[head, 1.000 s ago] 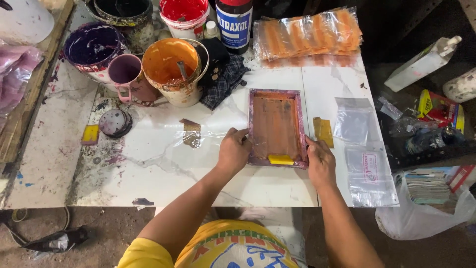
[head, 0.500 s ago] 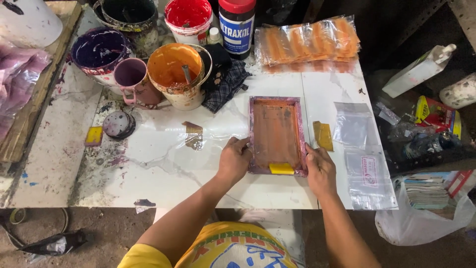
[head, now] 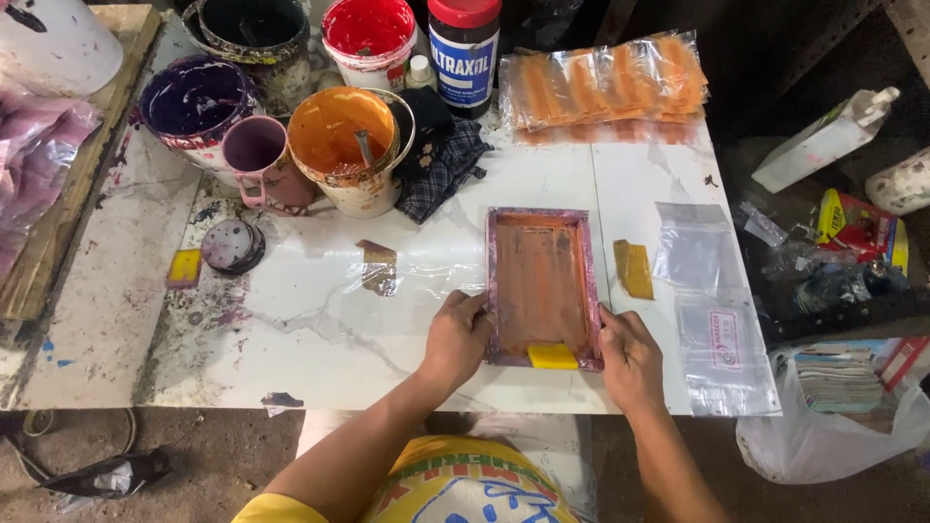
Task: The person wipes a white work surface with a dark cloth, then places a clear plastic sheet on the table. They position a rectangular screen printing frame over the sheet and stir orange paint in a bucket using a stick.
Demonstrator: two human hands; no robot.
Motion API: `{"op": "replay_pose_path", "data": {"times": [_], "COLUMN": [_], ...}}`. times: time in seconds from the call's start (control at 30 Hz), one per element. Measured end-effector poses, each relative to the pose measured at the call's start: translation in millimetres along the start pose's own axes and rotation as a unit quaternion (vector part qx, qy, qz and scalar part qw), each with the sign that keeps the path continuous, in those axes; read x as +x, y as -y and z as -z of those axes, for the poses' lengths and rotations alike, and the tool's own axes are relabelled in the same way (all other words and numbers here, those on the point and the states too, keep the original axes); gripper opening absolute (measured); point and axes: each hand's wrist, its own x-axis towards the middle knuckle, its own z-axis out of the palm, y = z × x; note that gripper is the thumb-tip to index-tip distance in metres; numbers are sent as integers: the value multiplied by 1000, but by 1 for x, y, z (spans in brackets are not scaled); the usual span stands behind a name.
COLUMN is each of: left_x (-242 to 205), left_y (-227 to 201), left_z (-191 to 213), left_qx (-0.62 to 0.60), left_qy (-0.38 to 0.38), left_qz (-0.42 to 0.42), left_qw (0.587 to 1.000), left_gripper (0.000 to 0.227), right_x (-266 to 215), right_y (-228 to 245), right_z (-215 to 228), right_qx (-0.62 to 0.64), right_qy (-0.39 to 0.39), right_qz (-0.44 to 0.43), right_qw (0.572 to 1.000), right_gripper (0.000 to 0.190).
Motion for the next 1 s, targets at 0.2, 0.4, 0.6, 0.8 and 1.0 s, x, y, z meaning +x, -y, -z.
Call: {"op": "replay_pose_path", "data": {"times": [0.2, 0.4, 0.6, 0.8, 1.0], "left_x": [-18, -23, -22, -22, -20], "left_y": [-18, -13, -17, -10, -10], "left_z": [8, 7, 13, 12, 12], "left_qx": [-69, -68, -56, -38, -13], "left_qy": [28, 21, 61, 61, 80], "left_qz": [25, -16, 15, -12, -4], "left_qw": [997, 997, 996, 997, 997], "left_gripper": [33, 32, 39, 41, 45], "right_x": [-15, -19, -18, -17, -17], "right_y": [-4, -8, -15, -11, -13], "right_z": [1, 1, -1, 0, -1], "right_qx": [-12, -19, -35, -52, -64], "right_qy": [-43, -34, -39, -32, -26], "right_qz": [124, 118, 138, 129, 107], "right_qw": [991, 992, 989, 990, 992], "right_gripper": [60, 50, 51, 61, 64]}}
